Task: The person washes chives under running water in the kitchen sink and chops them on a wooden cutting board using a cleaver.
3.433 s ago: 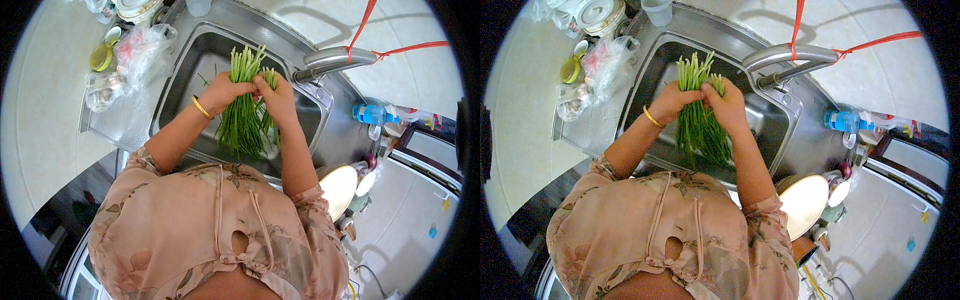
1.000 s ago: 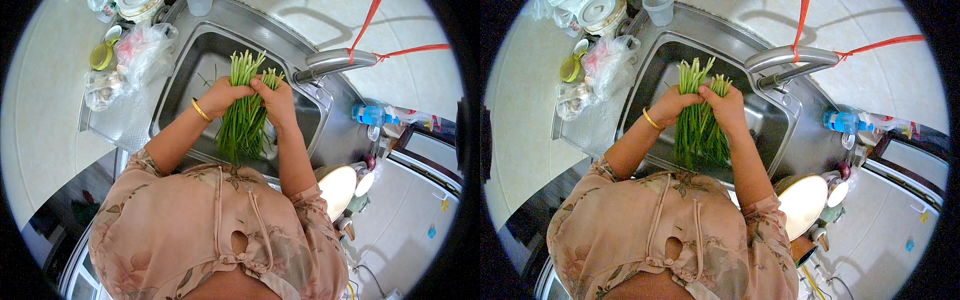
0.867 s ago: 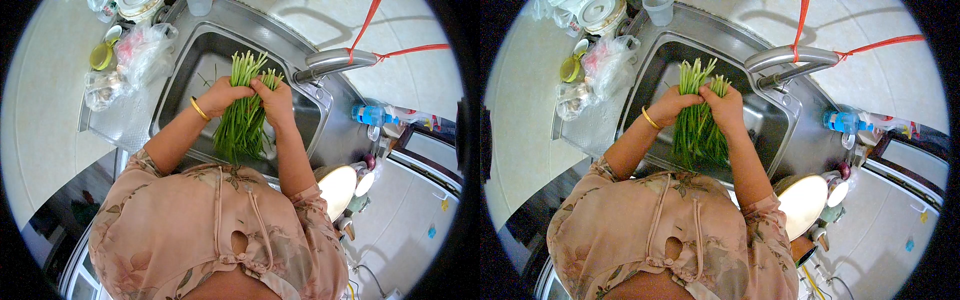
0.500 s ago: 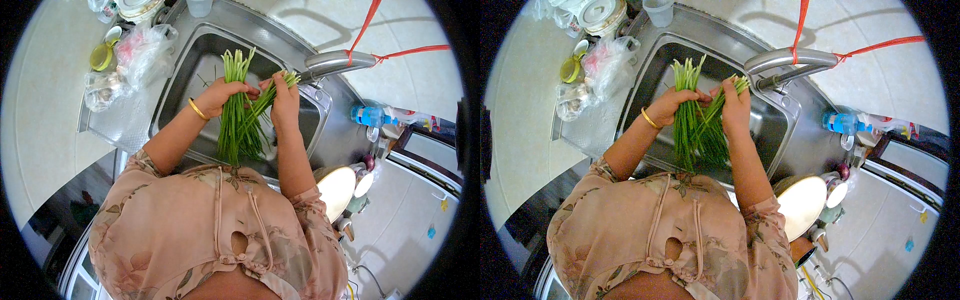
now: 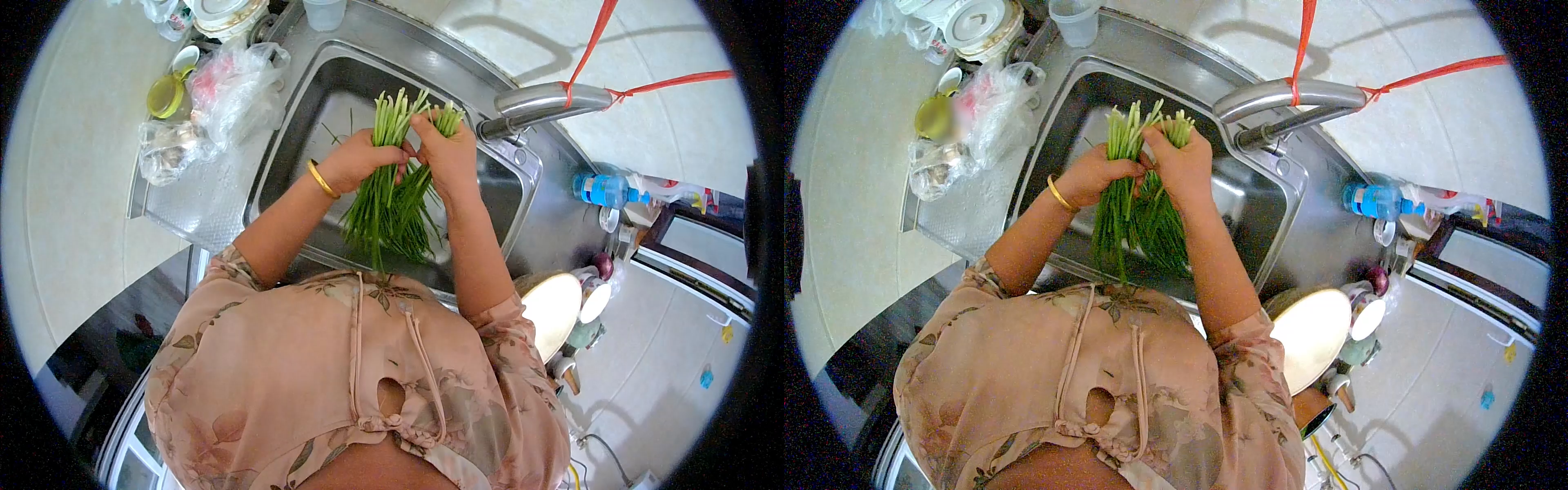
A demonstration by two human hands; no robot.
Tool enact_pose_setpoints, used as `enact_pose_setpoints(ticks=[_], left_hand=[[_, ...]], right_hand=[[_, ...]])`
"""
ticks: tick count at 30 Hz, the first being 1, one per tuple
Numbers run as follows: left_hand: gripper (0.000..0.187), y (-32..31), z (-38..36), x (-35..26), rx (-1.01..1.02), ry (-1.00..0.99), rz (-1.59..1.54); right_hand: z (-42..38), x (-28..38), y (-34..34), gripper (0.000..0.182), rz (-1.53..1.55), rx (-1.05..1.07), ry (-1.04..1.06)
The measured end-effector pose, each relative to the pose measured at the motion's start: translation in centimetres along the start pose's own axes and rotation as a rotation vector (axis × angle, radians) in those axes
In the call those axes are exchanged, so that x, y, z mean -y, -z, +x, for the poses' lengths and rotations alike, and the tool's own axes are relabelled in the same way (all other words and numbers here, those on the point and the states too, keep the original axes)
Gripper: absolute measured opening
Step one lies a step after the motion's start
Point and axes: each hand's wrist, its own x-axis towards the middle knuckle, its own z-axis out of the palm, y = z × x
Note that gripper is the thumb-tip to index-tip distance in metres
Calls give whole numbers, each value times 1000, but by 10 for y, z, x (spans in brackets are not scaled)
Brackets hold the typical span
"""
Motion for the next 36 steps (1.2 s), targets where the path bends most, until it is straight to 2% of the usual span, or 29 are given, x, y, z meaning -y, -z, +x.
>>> enact_pose_setpoints(ticks=[2, 9, 12, 14, 18, 21, 24, 25, 27, 29, 30, 31, 34, 36], left_hand=[[19, 0, -1, -1, -9, 27, -110], [21, 9, 5, 2, 17, 125, -457], [19, 20, 13, 14, 59, 99, -484], [17, 22, 13, 15, -30, 115, -486], [13, 25, 9, 10, -175, 33, -371], [13, 41, 11, 16, -231, -6, -306], [14, 52, 6, 14, -298, -7, -252], [14, 50, 2, 11, -314, 10, -218], [15, 45, 1, 9, -274, 36, -187], [17, 36, 1, 6, -211, 52, -156], [18, 30, 1, 5, -171, 55, -142], [20, 23, 0, 3, -132, 58, -127], [23, 1, -5, -3, -41, -32, -141], [24, 1, -4, -2, -55, 22, -169]], right_hand=[[3, -7, 3, 13, 77, -8, -49], [-2, -6, 10, 11, 420, 20, -18], [-5, -1, 14, 10, 536, -56, -46], [-4, -3, 29, 9, 581, -65, -47], [-7, 12, 56, 8, 478, -215, 59], [-5, 21, 82, 6, 352, -361, 243], [-2, 18, 95, 8, 60, -475, 425], [-2, 15, 96, 11, -254, -492, 424], [-7, 11, 74, 15, -400, -363, 195], [-10, 1, 42, 26, -272, -157, -22], [-6, -12, 30, 25, -233, -65, -51], [-5, -20, 17, 21, -41, 19, -30], [-10, -16, -10, 20, 171, 38, -116], [-3, -25, -1, 23, 123, 29, -89]])
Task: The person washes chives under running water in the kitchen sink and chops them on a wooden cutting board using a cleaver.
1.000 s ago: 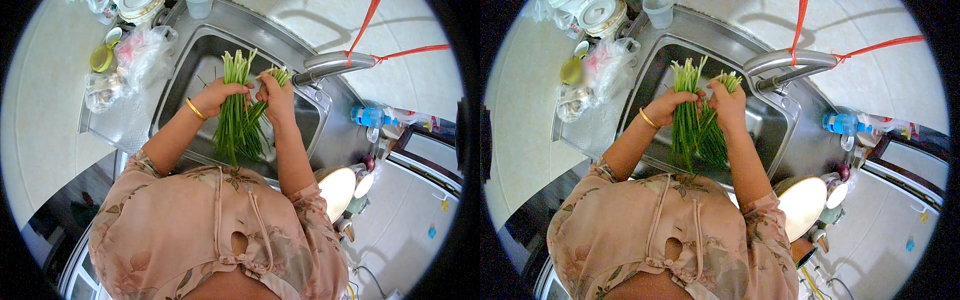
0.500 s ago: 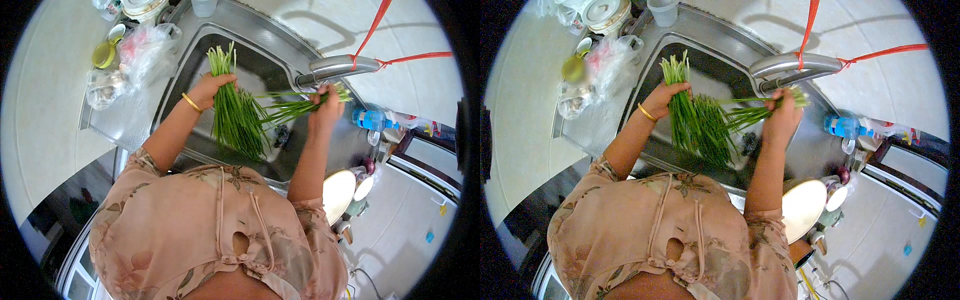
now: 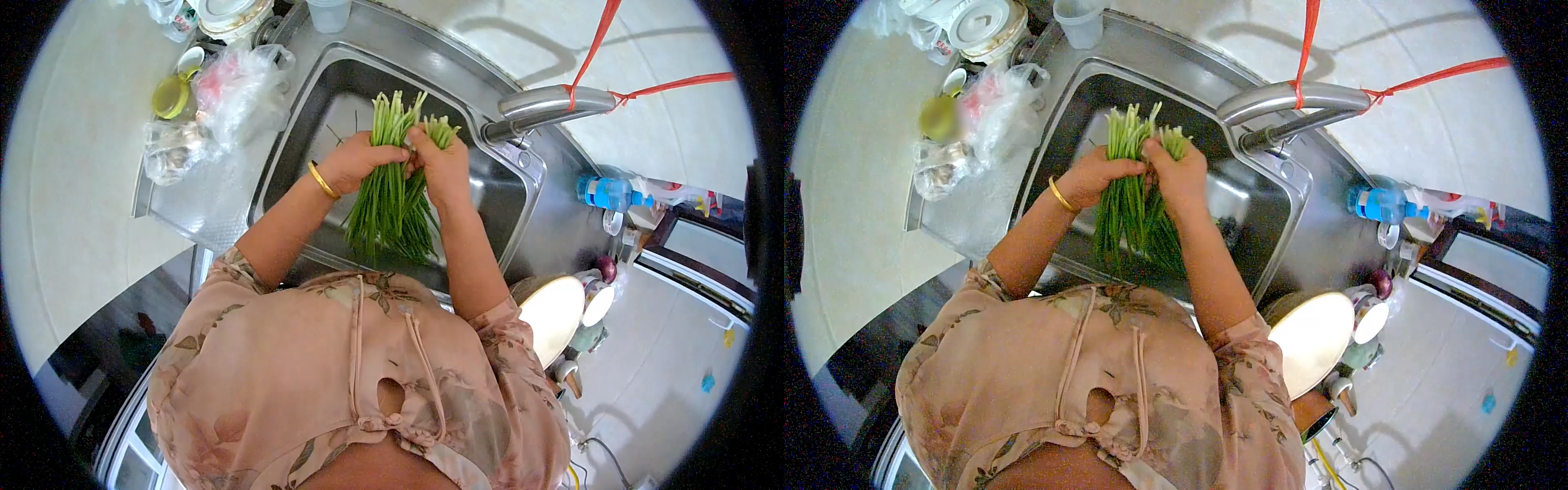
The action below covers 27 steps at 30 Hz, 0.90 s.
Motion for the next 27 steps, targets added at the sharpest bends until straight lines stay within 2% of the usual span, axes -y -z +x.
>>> enact_pose_setpoints(ticks=[3, 6, 10, 14, 18, 20, 27], left_hand=[[23, 9, 3, 1, -17, 95, -130], [22, 11, 3, 0, 26, 129, -186], [21, 12, 3, 3, 132, 160, -113], [20, 10, 7, 6, 182, 134, 39], [17, 3, 7, 1, -44, 48, 24], [16, 7, 11, 4, -128, 3, -37], [14, 1, 12, 8, -84, 0, -174]], right_hand=[[4, 6, 13, 20, 2, -56, 85], [9, 6, 20, 19, 284, -92, 78], [4, 19, 19, 23, 150, 29, -39], [10, 10, 8, 21, 51, -17, 17], [9, 13, 8, 17, 259, 8, 11], [9, 8, 8, 15, 253, -18, 29], [3, 6, 3, 12, 353, -86, 75]])
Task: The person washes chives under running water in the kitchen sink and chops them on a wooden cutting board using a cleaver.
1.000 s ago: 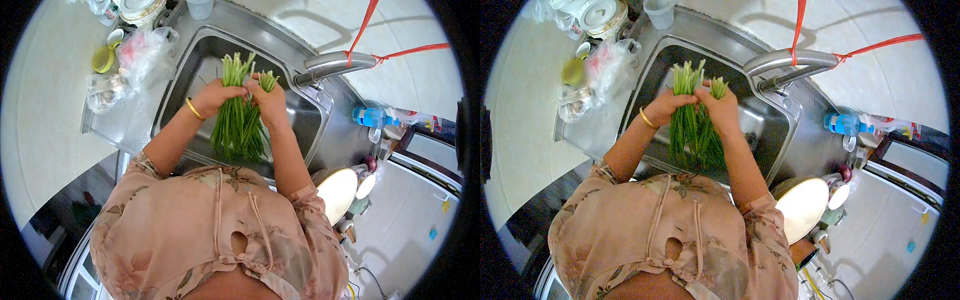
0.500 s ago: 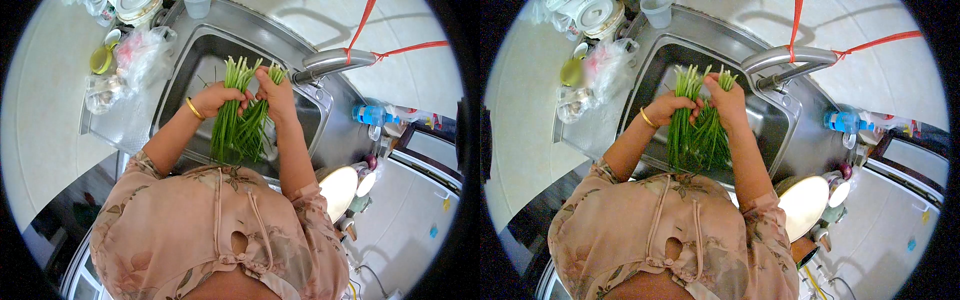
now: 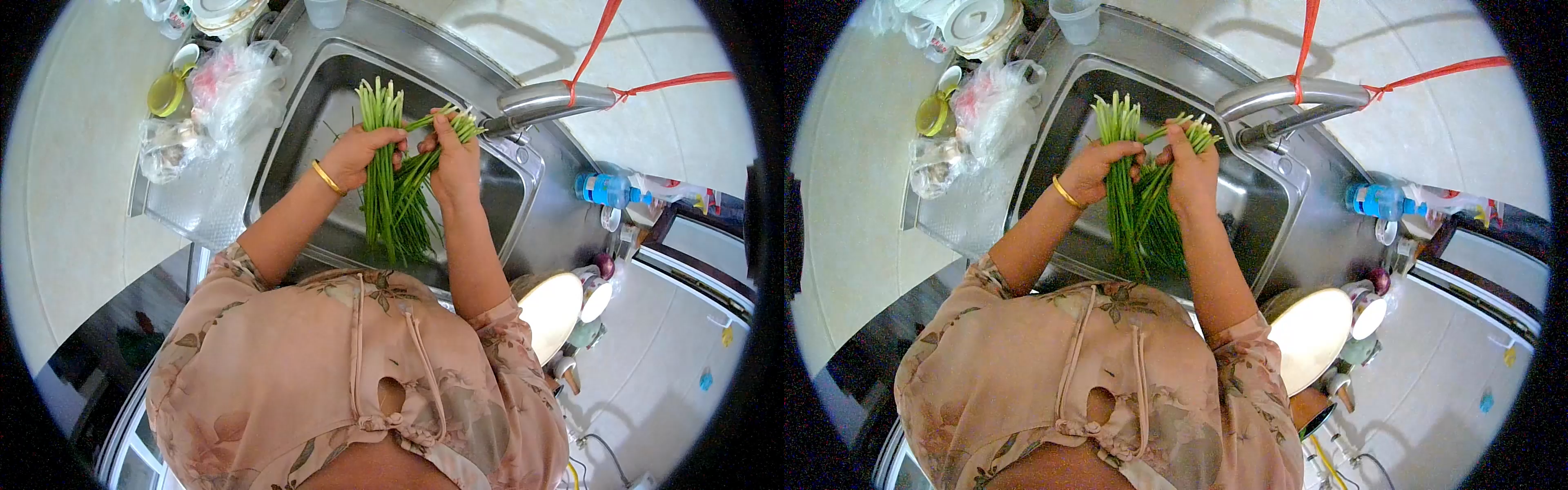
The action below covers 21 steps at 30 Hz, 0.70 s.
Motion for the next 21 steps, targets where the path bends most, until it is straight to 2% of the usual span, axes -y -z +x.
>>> enact_pose_setpoints(ticks=[5, 11, 17, 21], left_hand=[[17, -2, 2, -6, 3, 32, 91], [20, 5, 2, -14, -10, 87, -5], [18, 12, 3, -12, 154, 159, 107], [18, 15, 5, -8, 162, 203, 157]], right_hand=[[-3, 4, 8, 12, 103, 17, 1], [-4, 11, 15, 9, 191, 16, 32], [-5, 14, 17, 9, 137, 26, 31], [2, 30, 29, 11, 192, -37, 108]])
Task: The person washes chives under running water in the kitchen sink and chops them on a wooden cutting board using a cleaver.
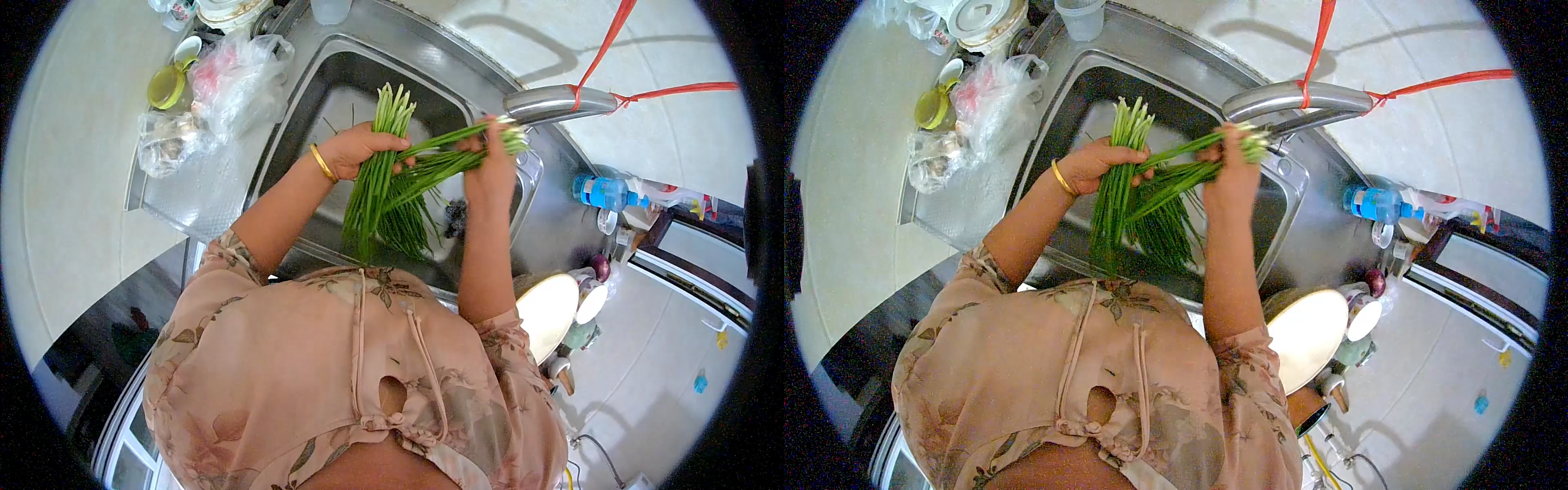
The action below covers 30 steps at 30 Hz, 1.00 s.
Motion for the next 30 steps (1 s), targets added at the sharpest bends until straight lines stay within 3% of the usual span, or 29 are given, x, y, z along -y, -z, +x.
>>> enact_pose_setpoints(ticks=[4, 6, 7, 10, 14, 17, 20, 24, 30], left_hand=[[18, 28, -3, 13, -56, 4, 54], [18, 30, -8, 12, -118, -6, -5], [18, 28, -12, 8, -144, -13, -59], [17, 17, -13, 4, -148, -60, -181], [15, -9, -5, 2, -143, -155, -179], [15, -20, -5, 4, -182, -210, -122], [16, -26, -5, 5, -161, -281, -95], [17, -34, -9, 1, -183, -281, -30], [22, -20, -7, 3, -168, -218, -45]], right_hand=[[24, 53, 44, 13, 11, -98, 211], [20, 68, 43, 14, -217, -205, 390], [14, 70, 39, 15, -348, -226, 395], [0, 51, 44, 18, -813, 30, 211], [-23, -13, 14, 17, -695, 76, -159], [-36, -31, -16, 18, -538, 116, -153], [-37, -40, -21, 20, -607, 142, -74], [-36, -40, -25, 17, -504, 117, -133], [-32, -48, -18, 18, -458, -19, -3]])
